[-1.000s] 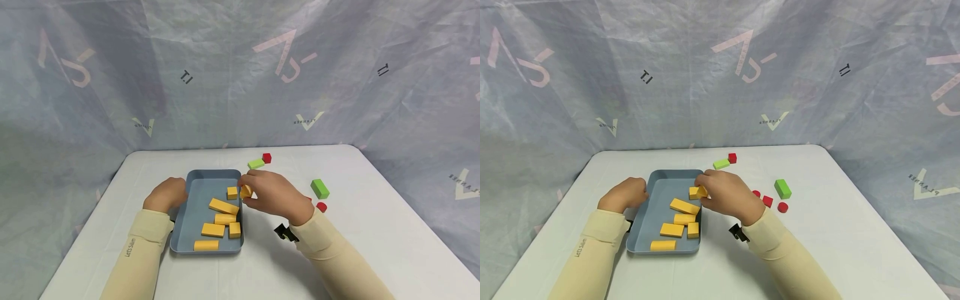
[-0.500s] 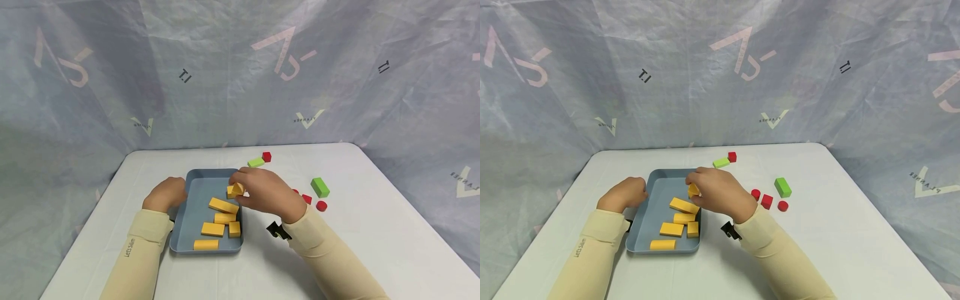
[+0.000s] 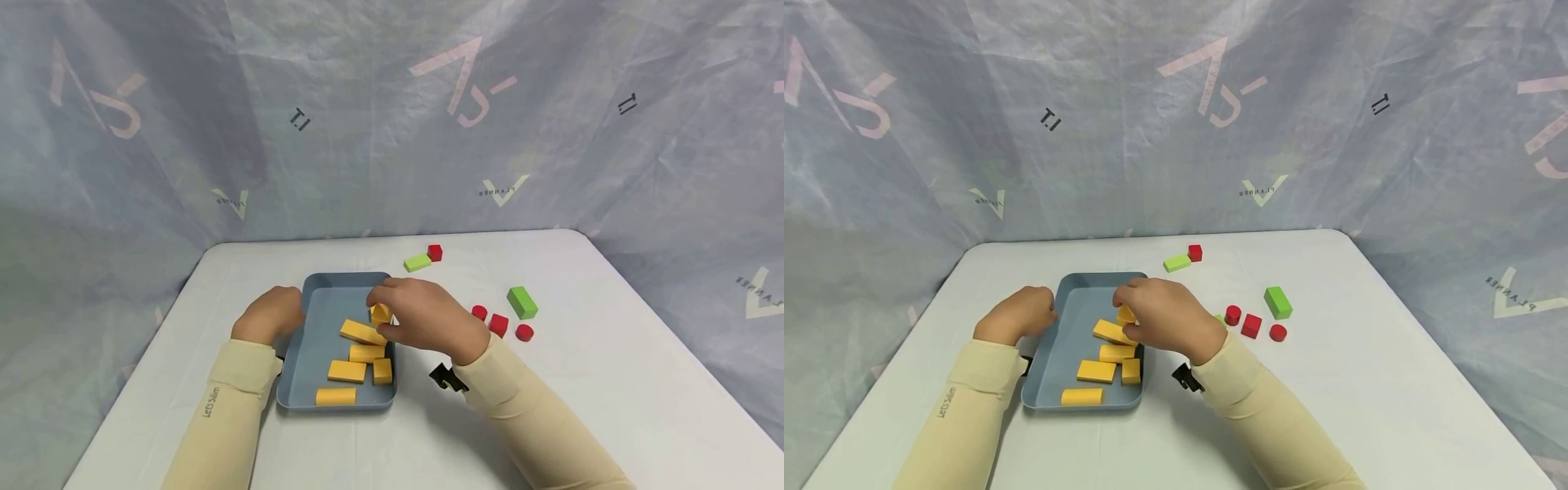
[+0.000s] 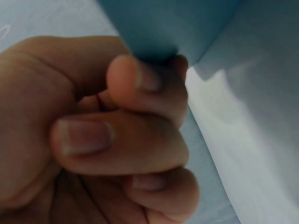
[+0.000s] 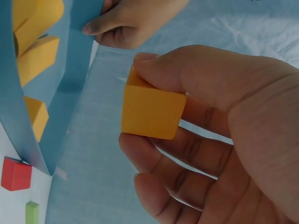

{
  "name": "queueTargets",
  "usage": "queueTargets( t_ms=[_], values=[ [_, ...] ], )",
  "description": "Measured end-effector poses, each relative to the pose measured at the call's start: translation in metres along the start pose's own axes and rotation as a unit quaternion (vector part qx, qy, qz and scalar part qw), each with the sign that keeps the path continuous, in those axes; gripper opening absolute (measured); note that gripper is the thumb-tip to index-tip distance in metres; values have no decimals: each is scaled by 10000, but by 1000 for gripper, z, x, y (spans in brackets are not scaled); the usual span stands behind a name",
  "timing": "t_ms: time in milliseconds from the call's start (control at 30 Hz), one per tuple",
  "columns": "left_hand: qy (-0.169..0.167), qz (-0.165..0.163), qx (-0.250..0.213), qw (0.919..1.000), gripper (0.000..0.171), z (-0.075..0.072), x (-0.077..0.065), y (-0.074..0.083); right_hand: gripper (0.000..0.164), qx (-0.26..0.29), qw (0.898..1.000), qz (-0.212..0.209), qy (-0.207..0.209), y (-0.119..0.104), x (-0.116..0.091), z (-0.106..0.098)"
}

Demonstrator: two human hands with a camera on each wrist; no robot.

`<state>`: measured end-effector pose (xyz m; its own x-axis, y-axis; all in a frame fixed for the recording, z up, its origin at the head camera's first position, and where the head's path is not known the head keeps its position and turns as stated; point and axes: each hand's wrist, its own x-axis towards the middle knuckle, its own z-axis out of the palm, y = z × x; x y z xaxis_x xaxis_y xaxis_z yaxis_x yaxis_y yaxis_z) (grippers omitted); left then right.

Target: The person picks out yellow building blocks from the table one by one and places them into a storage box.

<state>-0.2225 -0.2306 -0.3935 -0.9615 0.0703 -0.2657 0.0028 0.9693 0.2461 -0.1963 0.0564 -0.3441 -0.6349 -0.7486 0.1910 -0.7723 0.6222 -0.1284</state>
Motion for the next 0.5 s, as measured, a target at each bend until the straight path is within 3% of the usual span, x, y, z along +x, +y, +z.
queueTargets(
  t_ms=[500],
  values=[
    [-12,48,-73,10000,18,-3,-1,2,32,113,9998,63,-116,4,6,8]
  ],
)
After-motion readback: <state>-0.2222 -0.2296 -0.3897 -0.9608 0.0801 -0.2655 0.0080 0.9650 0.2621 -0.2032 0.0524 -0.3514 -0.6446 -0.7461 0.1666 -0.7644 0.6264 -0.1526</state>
